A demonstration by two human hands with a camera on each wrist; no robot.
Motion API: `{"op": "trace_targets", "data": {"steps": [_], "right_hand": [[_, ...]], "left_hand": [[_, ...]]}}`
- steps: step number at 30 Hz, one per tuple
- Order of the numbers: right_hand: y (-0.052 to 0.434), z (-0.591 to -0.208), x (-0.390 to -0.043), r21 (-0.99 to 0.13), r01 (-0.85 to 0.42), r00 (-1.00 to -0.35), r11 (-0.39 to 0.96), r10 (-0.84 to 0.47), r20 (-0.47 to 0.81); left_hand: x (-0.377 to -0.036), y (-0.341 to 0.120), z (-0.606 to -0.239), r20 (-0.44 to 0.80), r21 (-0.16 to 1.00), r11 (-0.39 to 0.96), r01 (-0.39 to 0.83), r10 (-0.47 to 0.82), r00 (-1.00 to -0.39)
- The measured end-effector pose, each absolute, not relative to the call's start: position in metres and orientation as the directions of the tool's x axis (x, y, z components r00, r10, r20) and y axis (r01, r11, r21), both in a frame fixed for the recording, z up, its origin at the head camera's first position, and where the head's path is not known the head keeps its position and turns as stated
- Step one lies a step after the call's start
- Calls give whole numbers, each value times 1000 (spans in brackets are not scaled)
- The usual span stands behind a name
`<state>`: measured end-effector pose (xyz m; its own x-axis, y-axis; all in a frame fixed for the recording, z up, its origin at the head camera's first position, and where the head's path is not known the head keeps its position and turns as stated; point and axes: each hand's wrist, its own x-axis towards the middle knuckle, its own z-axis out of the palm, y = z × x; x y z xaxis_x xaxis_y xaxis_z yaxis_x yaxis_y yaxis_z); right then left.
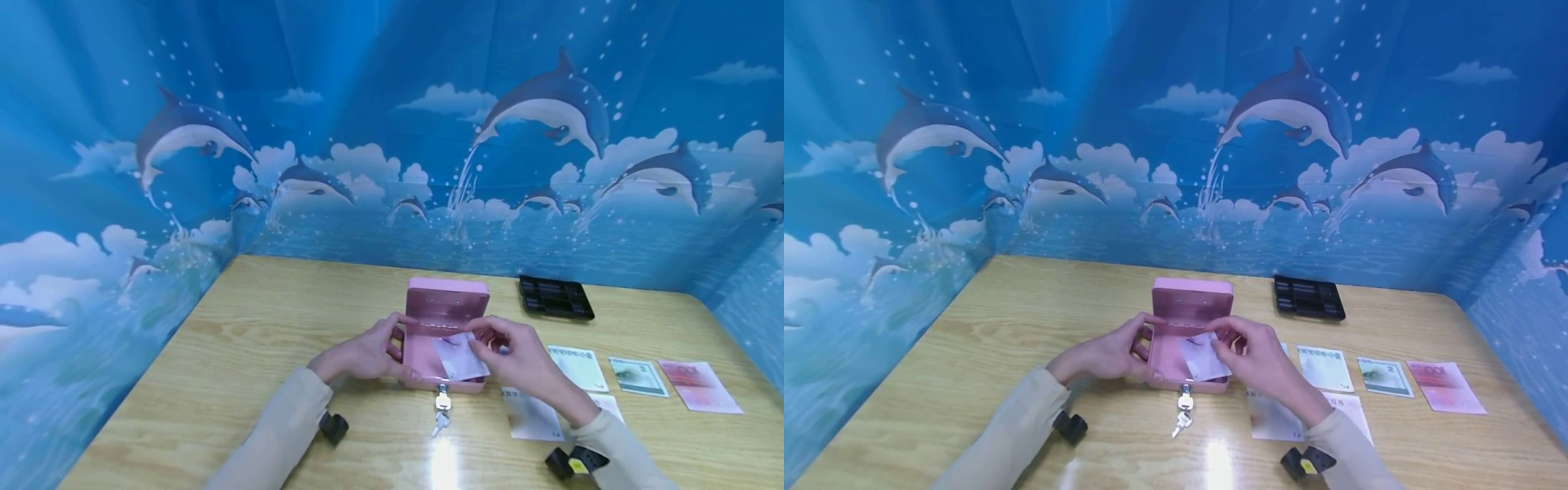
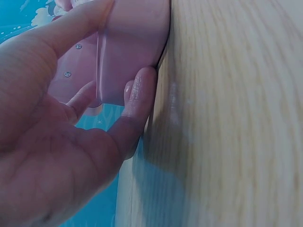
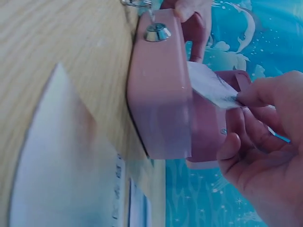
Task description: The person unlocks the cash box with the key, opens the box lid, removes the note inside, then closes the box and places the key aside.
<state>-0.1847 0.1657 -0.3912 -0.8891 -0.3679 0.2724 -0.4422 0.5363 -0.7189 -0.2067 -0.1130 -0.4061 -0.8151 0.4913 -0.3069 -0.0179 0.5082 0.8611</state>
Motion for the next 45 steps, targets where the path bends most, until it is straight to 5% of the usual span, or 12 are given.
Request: {"op": "trace_targets", "data": {"steps": [18, 32, 45], "right_hand": [[190, -373, -177, -682, -459, -888, 570, -318, 332], [230, -368, -169, -764, -304, -940, 569, -310, 143], [272, -371, -161, -716, -236, -961, 657, -266, 73]], "left_hand": [[-205, -115, -407, -302, 865, 502, -13, 500, -812], [-208, -114, -410, -301, 860, 510, -10, 492, -817], [-206, -113, -409, -295, 858, 513, 0, 493, -819]]}}
